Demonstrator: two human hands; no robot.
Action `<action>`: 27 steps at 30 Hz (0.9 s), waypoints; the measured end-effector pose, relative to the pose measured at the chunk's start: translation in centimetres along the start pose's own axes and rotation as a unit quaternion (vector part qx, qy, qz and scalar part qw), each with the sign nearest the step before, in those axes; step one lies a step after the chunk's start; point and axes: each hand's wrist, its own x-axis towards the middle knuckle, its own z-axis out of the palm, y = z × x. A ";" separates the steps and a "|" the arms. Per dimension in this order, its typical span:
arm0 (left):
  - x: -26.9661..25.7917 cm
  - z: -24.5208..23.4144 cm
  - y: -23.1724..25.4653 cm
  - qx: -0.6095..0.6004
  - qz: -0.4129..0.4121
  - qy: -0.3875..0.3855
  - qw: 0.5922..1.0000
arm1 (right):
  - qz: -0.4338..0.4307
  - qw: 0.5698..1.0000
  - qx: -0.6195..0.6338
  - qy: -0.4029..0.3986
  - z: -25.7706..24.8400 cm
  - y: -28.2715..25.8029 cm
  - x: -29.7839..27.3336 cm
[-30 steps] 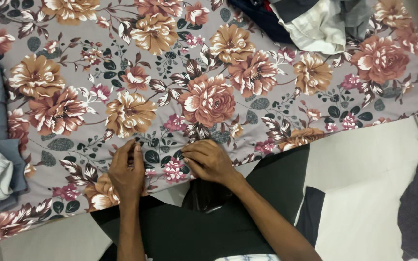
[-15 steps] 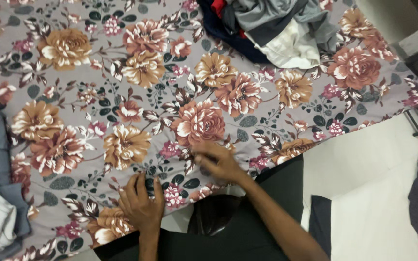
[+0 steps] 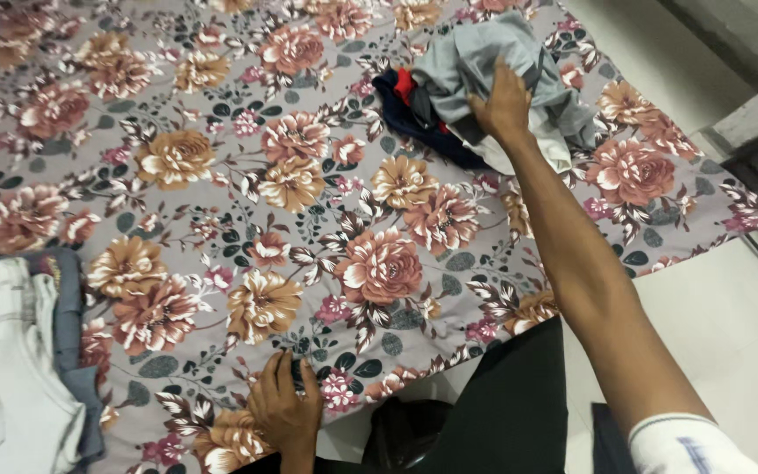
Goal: The person folds a gray shirt, a pair of white pants, and another gray shirt on a floral patterned bedspread by hand.
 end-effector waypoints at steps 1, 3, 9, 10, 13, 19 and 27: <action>0.0 0.1 -0.1 -0.002 0.001 0.002 1.000 | 0.010 0.999 -0.018 -0.029 0.3 0.4 0.4; 0.1 0.1 -0.1 -0.004 0.000 0.006 1.000 | 0.020 0.996 -0.052 -0.074 0.1 0.6 0.8; 0.6 -0.1 -0.1 -0.012 -0.005 0.008 1.000 | -0.013 0.994 0.100 0.035 -6.8 -4.3 6.4; 0.4 -0.2 -0.2 -0.014 -0.010 0.000 1.000 | -0.014 0.989 0.141 0.048 -8.9 -5.3 7.3; 0.0 -0.1 -0.5 -0.010 -0.003 0.001 1.000 | -0.111 0.978 0.143 0.104 -15.7 -8.4 11.0; 1.1 -0.3 -1.4 -0.077 -0.101 -0.100 0.987 | -0.029 0.982 0.183 0.029 -26.0 -12.2 16.1; 11.6 -7.8 4.9 -0.457 -0.140 -0.172 0.862 | -0.116 0.967 0.198 -0.113 -37.7 -14.0 15.0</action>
